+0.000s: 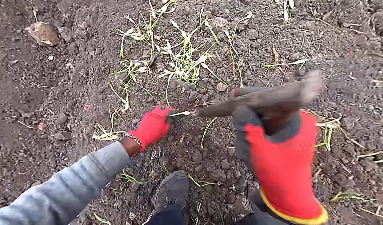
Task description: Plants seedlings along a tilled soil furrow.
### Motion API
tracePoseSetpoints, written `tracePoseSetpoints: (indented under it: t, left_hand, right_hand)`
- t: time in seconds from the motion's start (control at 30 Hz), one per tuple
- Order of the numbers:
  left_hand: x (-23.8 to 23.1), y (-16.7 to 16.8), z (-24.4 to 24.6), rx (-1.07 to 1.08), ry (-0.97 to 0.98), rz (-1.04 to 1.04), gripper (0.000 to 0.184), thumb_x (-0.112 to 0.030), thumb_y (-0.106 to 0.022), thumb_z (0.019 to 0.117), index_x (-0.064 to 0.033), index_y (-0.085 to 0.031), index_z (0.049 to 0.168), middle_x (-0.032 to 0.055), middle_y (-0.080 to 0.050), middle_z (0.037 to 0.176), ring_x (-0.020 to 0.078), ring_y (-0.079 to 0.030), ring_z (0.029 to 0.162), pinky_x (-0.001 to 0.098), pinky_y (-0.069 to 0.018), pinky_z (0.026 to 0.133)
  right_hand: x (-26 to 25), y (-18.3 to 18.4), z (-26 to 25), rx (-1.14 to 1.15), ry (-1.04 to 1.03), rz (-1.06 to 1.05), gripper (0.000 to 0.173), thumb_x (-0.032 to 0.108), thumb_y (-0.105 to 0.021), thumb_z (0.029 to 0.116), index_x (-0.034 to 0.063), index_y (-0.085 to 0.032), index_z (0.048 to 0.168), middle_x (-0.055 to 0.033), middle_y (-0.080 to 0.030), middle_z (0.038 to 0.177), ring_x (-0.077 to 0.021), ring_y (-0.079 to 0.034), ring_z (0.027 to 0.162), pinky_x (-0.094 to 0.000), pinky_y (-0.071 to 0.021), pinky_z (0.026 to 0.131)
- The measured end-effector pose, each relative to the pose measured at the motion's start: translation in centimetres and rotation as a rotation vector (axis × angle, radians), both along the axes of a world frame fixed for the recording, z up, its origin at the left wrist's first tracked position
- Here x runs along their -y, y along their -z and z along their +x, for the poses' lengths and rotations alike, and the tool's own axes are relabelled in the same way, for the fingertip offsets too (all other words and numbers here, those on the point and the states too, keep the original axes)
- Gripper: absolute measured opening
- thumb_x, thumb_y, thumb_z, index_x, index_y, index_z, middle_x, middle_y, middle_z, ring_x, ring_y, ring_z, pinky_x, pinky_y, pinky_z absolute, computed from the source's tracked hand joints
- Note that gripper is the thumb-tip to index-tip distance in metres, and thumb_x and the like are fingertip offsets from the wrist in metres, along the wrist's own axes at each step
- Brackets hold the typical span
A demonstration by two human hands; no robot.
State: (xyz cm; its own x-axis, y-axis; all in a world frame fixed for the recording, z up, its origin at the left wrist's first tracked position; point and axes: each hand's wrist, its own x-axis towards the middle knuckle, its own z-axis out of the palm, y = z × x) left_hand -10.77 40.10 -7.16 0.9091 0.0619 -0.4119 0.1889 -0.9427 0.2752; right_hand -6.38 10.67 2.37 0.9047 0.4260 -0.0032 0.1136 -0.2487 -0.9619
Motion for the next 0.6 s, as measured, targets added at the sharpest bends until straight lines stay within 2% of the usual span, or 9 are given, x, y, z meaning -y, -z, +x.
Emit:
tracePoseSetpoints:
  t: [0.07,0.13,0.17,0.23,0.3,0.4,0.47,0.53,0.6]
  left_hand:
    - [-2.1,-1.9,-1.6,0.116,-0.07,-0.035,0.028,-0.017,-0.065,0.0978,-0.0106,-0.072,0.124,0.0217,-0.068,0.113,0.0384,-0.069,0.1,0.0607,-0.0563,0.085]
    - [-2.6,-3.0,-3.7,0.188,-0.065,-0.081,0.022,-0.022,-0.069,0.0979,-0.0133,-0.076,0.116,0.0154,-0.071,0.106,0.032,-0.07,0.096,0.0565,-0.0572,0.085]
    - [-2.6,-3.2,-4.4,0.205,-0.042,-0.092,0.021,-0.023,-0.071,0.0973,-0.0152,-0.078,0.116,0.0131,-0.072,0.104,0.0299,-0.07,0.094,0.0546,-0.0578,0.083]
    - [-2.7,-2.6,-5.9,0.169,0.011,-0.101,0.023,-0.021,-0.074,0.0949,-0.0172,-0.079,0.117,0.0128,-0.073,0.103,0.03,-0.071,0.094,0.0543,-0.0583,0.083]
    - [-1.4,-2.3,-9.9,0.028,0.045,-0.161,0.021,-0.022,-0.075,0.0935,-0.0198,-0.079,0.114,0.0112,-0.071,0.1,0.0287,-0.069,0.092,0.053,-0.0582,0.079]
    - [-2.4,-2.3,-8.8,0.036,0.023,-0.095,0.018,-0.024,-0.072,0.0946,-0.0198,-0.08,0.111,0.0127,-0.071,0.1,0.0304,-0.071,0.088,0.0549,-0.0582,0.075]
    - [-2.9,-4.4,-6.5,0.127,0.026,0.031,0.019,-0.021,-0.071,0.0943,-0.0171,-0.078,0.112,0.0174,-0.07,0.102,0.0358,-0.071,0.085,0.0586,-0.057,0.068]
    - [-2.1,-6.7,-2.5,0.127,0.063,0.186,0.021,-0.017,-0.069,0.0934,-0.0169,-0.076,0.113,0.0206,-0.066,0.11,0.0391,-0.07,0.082,0.0592,-0.055,0.062]
    - [1.3,-6.4,0.1,-0.051,0.163,0.255,0.021,-0.015,-0.067,0.0925,-0.0153,-0.074,0.112,0.0203,-0.064,0.119,0.0386,-0.069,0.085,0.0571,-0.0556,0.063]
  right_hand:
    - [-5.7,7.9,-3.3,-0.24,0.008,-0.381,0.033,0.034,-0.067,0.097,0.0146,-0.064,0.123,-0.0077,-0.069,0.089,-0.0235,-0.068,0.073,-0.0494,-0.057,0.061]
    - [-6.3,11.9,-4.9,-0.445,-0.074,-0.51,0.036,0.037,-0.064,0.0998,0.0111,-0.064,0.125,-0.0155,-0.069,0.095,-0.0324,-0.068,0.082,-0.0597,-0.0547,0.069]
    - [-5.8,11.0,-3.7,-0.462,-0.079,-0.527,0.034,0.038,-0.062,0.1009,0.011,-0.066,0.121,-0.0143,-0.069,0.091,-0.0307,-0.067,0.078,-0.0577,-0.0546,0.068]
    - [-4.0,5.7,-1.2,-0.383,-0.044,-0.44,0.026,0.037,-0.063,0.1016,0.0136,-0.069,0.111,-0.0082,-0.063,0.072,-0.023,-0.06,0.055,-0.0463,-0.0512,0.05]
    - [-1.7,-1.4,-1.4,-0.33,0.046,-0.175,0.02,0.034,-0.063,0.1019,0.0161,-0.067,0.111,0.0001,-0.055,0.06,-0.012,-0.049,0.041,-0.0302,-0.0456,0.036]
    - [-3.9,-4.9,1.1,-0.162,0.073,0.191,0.014,0.021,-0.06,0.1019,0.014,-0.058,0.114,0.0041,-0.061,0.071,-0.0061,-0.056,0.048,-0.023,-0.0499,0.04]
    - [-7.2,-1.1,0.2,-0.048,0.097,-0.101,0.02,0.032,-0.064,0.1002,0.0148,-0.065,0.112,0.0026,-0.062,0.072,-0.0106,-0.059,0.052,-0.0317,-0.0512,0.043]
    - [-9.6,7.4,-2.9,-0.155,-0.038,-0.44,0.031,0.039,-0.063,0.0993,0.0106,-0.065,0.11,-0.0115,-0.064,0.079,-0.0286,-0.063,0.063,-0.0522,-0.051,0.053]
    - [-9.1,12.6,-5.5,-0.314,-0.102,-0.591,0.035,0.039,-0.062,0.0995,0.0086,-0.066,0.116,-0.0176,-0.068,0.092,-0.0364,-0.068,0.081,-0.0624,-0.0541,0.068]
